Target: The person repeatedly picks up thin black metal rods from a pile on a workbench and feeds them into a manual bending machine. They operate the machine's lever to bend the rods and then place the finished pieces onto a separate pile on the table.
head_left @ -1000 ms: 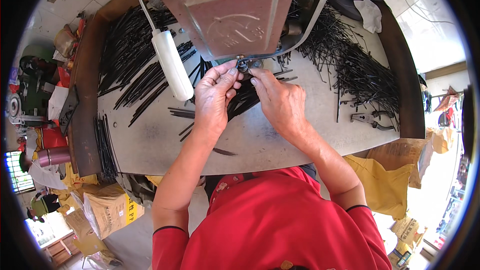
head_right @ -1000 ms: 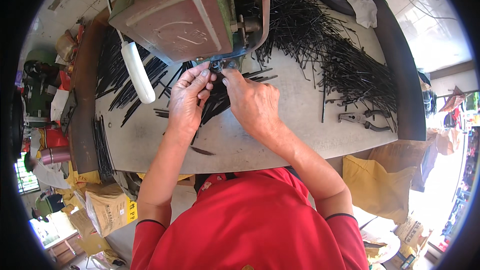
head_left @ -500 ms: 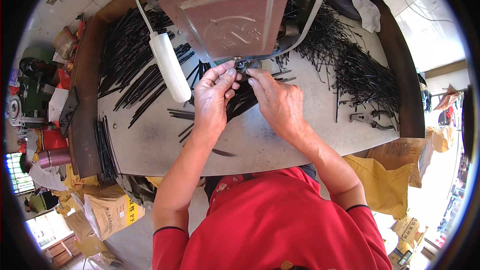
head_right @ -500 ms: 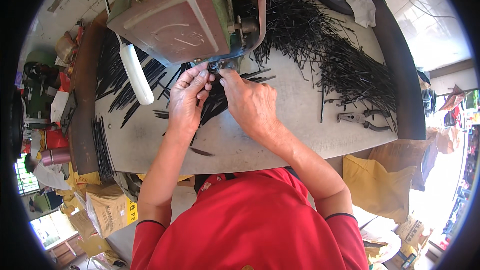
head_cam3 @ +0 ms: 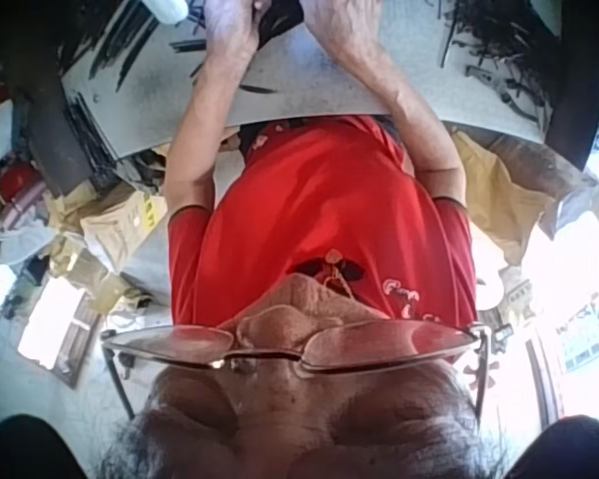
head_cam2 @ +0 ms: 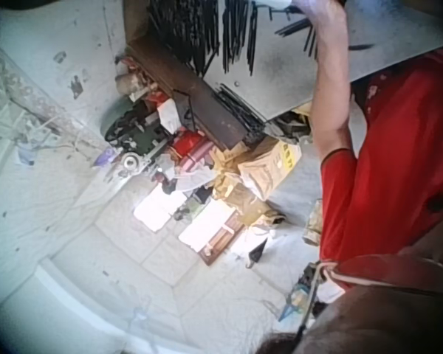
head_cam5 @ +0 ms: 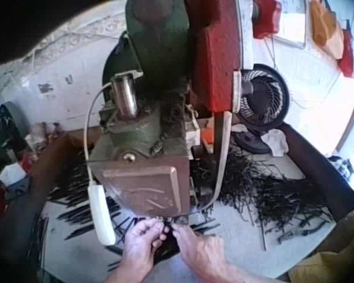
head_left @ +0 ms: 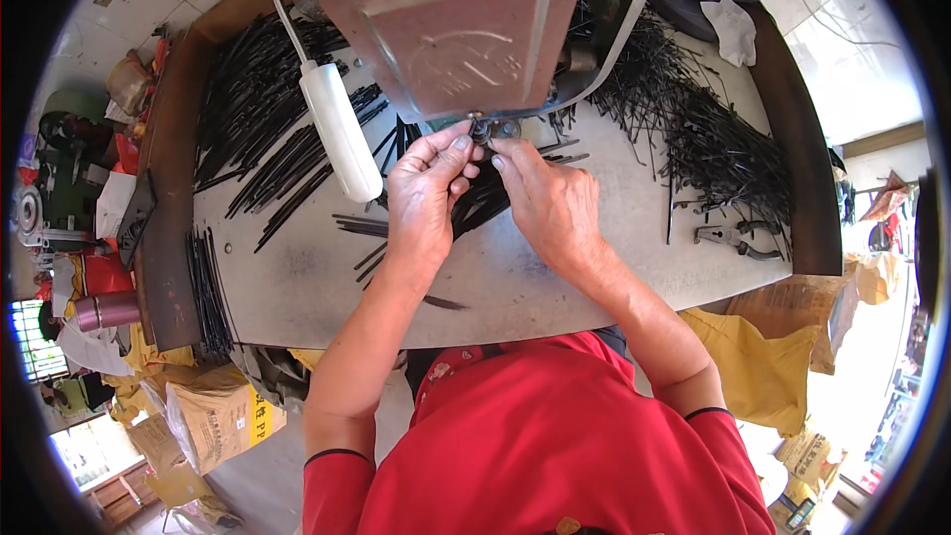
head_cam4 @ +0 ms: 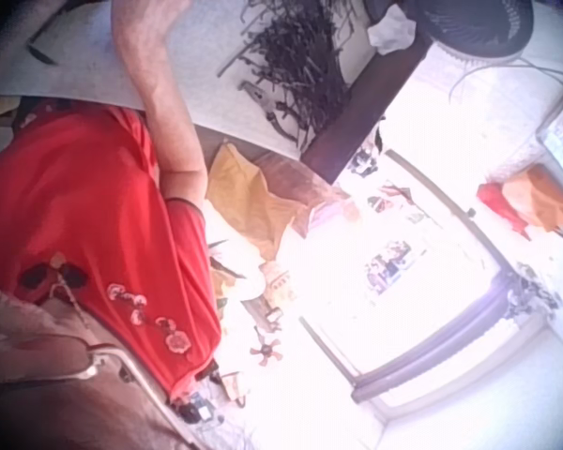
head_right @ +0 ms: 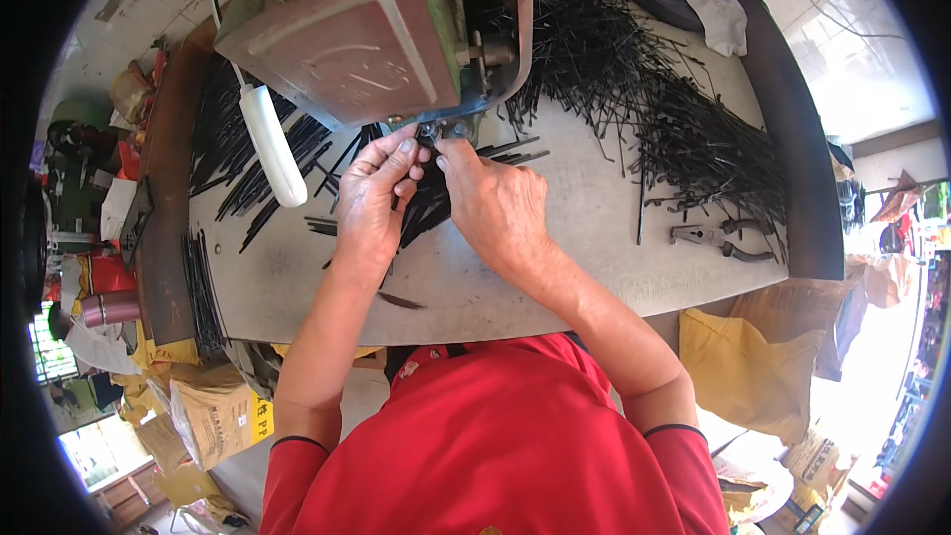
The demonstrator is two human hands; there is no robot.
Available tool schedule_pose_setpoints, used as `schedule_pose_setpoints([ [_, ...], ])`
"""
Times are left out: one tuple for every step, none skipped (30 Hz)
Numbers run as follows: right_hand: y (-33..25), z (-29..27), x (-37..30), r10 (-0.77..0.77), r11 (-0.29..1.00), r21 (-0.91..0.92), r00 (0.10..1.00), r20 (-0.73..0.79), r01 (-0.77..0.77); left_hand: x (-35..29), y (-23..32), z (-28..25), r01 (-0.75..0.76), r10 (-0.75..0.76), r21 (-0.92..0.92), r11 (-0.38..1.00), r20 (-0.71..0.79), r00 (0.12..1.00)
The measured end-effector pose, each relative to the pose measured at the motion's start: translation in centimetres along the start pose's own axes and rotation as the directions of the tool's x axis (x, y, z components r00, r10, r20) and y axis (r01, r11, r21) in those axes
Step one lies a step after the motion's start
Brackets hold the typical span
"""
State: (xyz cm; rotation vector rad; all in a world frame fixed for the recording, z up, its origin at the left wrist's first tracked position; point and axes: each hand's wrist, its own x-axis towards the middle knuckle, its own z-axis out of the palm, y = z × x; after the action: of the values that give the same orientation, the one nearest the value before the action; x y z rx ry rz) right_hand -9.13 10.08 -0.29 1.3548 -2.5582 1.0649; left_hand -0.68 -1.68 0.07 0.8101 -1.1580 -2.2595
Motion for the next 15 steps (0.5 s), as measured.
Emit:
schedule_pose_setpoints([
  [0.09,0.22,-0.16,0.0,1.0,-0.002,1.0,-0.003,0.0,-0.03,-0.05,-0.05,0.013,-0.013,-0.007,1.0,-0.003,1.0],
  [0.15,0.39,-0.3,0.0,1.0,-0.004,1.0,-0.005,0.0,-0.06,-0.13,-0.08,0.026,-0.026,-0.028,0.999,-0.011,1.0],
  [0.14,0.51,-0.34,-0.003,1.0,0.003,1.0,-0.011,0.003,-0.1,-0.22,-0.09,0.038,-0.039,-0.048,0.998,-0.019,0.999],
  [0.08,0.65,-0.35,-0.007,1.0,0.01,1.0,-0.017,0.007,-0.13,-0.27,-0.06,0.05,-0.052,-0.069,0.996,-0.026,0.998],
  [0.03,0.79,-0.4,-0.006,1.0,0.017,1.0,-0.023,0.006,-0.19,-0.31,-0.03,0.054,-0.056,-0.077,0.996,-0.028,0.998],
  [-0.06,0.89,-0.41,-0.013,1.0,0.021,0.999,-0.03,0.013,-0.26,-0.3,0.03,0.058,-0.061,-0.085,0.995,-0.03,0.998],
  [-0.14,0.98,-0.41,-0.02,0.999,0.025,0.999,-0.038,0.02,-0.33,-0.29,0.08,0.063,-0.066,-0.093,0.994,-0.032,0.997],
  [-0.16,1.04,-0.41,-0.026,0.999,0.028,0.999,-0.046,0.027,-0.38,-0.32,0.1,0.064,-0.068,-0.095,0.993,-0.035,0.997],
  [-0.11,1.08,-0.46,-0.026,0.999,0.039,0.999,-0.046,0.028,-0.43,-0.35,0.1,0.066,-0.07,-0.097,0.993,-0.039,0.997],
  [-0.05,1.14,-0.55,-0.025,0.998,0.05,0.999,-0.045,0.028,-0.45,-0.37,0.12,0.068,-0.072,-0.098,0.993,-0.042,0.996],
  [-0.04,1.17,-0.65,-0.025,0.998,0.061,0.999,-0.044,0.028,-0.47,-0.37,0.14,0.067,-0.072,-0.109,0.992,-0.038,0.997],
  [-0.13,1.12,-0.72,-0.018,0.998,0.062,0.999,-0.039,0.02,-0.48,-0.36,0.16,0.067,-0.071,-0.12,0.991,-0.034,0.997],
  [-0.28,1.0,-0.76,-0.01,0.998,0.063,0.999,-0.034,0.012,-0.49,-0.33,0.17,0.066,-0.071,-0.131,0.989,-0.03,0.997],
  [-0.34,0.89,-0.79,-0.002,0.998,0.063,1.0,-0.029,0.004,-0.52,-0.28,0.25,0.065,-0.07,-0.124,0.99,-0.033,0.997],
  [-0.34,0.85,-0.8,-0.003,0.998,0.062,1.0,-0.027,0.005,-0.56,-0.19,0.33,0.064,-0.068,-0.117,0.991,-0.036,0.997],
])
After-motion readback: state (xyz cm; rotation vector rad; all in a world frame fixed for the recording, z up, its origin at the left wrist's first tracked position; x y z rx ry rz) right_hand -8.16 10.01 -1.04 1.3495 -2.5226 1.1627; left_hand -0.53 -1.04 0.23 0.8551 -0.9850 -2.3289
